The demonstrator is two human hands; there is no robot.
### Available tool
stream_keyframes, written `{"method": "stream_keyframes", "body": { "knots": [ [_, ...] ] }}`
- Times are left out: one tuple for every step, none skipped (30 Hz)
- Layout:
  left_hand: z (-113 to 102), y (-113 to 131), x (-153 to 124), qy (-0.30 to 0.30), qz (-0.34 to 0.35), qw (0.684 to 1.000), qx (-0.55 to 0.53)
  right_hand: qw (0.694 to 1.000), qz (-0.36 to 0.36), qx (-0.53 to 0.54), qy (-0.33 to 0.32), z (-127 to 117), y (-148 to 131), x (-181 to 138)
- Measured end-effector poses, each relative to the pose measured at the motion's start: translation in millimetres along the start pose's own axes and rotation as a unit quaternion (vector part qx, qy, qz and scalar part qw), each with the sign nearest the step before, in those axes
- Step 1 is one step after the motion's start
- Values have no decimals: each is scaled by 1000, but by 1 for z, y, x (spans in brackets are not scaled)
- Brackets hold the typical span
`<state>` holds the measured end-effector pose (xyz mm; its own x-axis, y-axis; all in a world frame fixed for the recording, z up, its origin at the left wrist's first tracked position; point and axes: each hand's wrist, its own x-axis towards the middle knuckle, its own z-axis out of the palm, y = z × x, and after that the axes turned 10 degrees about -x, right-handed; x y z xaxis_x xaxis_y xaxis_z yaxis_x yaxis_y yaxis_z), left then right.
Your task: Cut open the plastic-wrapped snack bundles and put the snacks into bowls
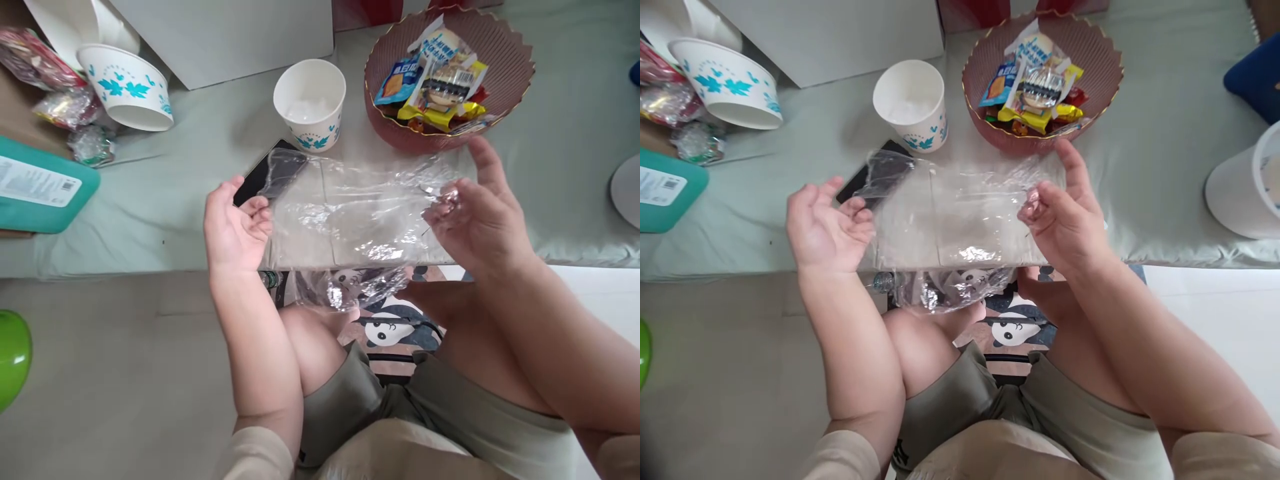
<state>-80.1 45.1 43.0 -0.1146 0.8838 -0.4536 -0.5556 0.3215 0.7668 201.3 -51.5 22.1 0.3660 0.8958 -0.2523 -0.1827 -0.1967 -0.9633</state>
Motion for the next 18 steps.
{"method": "stream_keyframes", "body": {
  "knots": [
    [-3, -3, 0, -35, 4, 999, 21, 1000, 0, 24, 5, -2, -3, 2],
    [-6, -6, 0, -80, -6, 996, 50, 998, 4, 55, 8, -5, -5, 4],
    [-8, -9, 1, -124, -24, 988, 86, 996, 11, 89, 11, -6, -7, 5],
    [-10, -12, 1, -163, -44, 978, 122, 993, 18, 120, 13, -8, -8, 6],
    [-11, -14, 0, -190, -56, 968, 154, 989, 24, 144, 14, -10, -8, 6],
    [-10, -16, -1, -205, -52, 961, 176, 987, 26, 157, 14, -11, -7, 6],
    [-9, -17, -3, -210, -31, 959, 187, 987, 20, 158, 8, -13, -5, 6],
    [-7, -17, -6, -209, 2, 960, 189, 989, 7, 149, -4, -14, -2, 5],
    [-5, -17, -9, -205, 41, 961, 182, 990, -11, 135, -24, -15, 2, 4],
    [-2, -16, -12, -202, 77, 961, 172, 992, -30, 117, -47, -16, 7, 3],
    [-1, -15, -16, -203, 107, 959, 164, 992, -47, 98, -67, -16, 12, 1],
    [0, -15, -19, -206, 132, 957, 158, 992, -62, 78, -81, -16, 17, 0],
    [1, -14, -22, -209, 155, 953, 155, 991, -75, 60, -88, -16, 21, -2],
    [0, -14, -23, -212, 176, 948, 157, 991, -87, 45, -89, -16, 25, -3],
    [-1, -14, -24, -212, 199, 943, 164, 991, -102, 36, -83, -16, 27, -3],
    [-2, -13, -24, -209, 226, 936, 172, 989, -122, 32, -75, -17, 28, -3],
    [-4, -13, -23, -207, 268, 925, 174, 987, -145, 33, -64, -17, 28, -2],
    [-5, -12, -21, -208, 319, 909, 171, 984, -169, 36, -52, -18, 27, -1]
  ]
}}
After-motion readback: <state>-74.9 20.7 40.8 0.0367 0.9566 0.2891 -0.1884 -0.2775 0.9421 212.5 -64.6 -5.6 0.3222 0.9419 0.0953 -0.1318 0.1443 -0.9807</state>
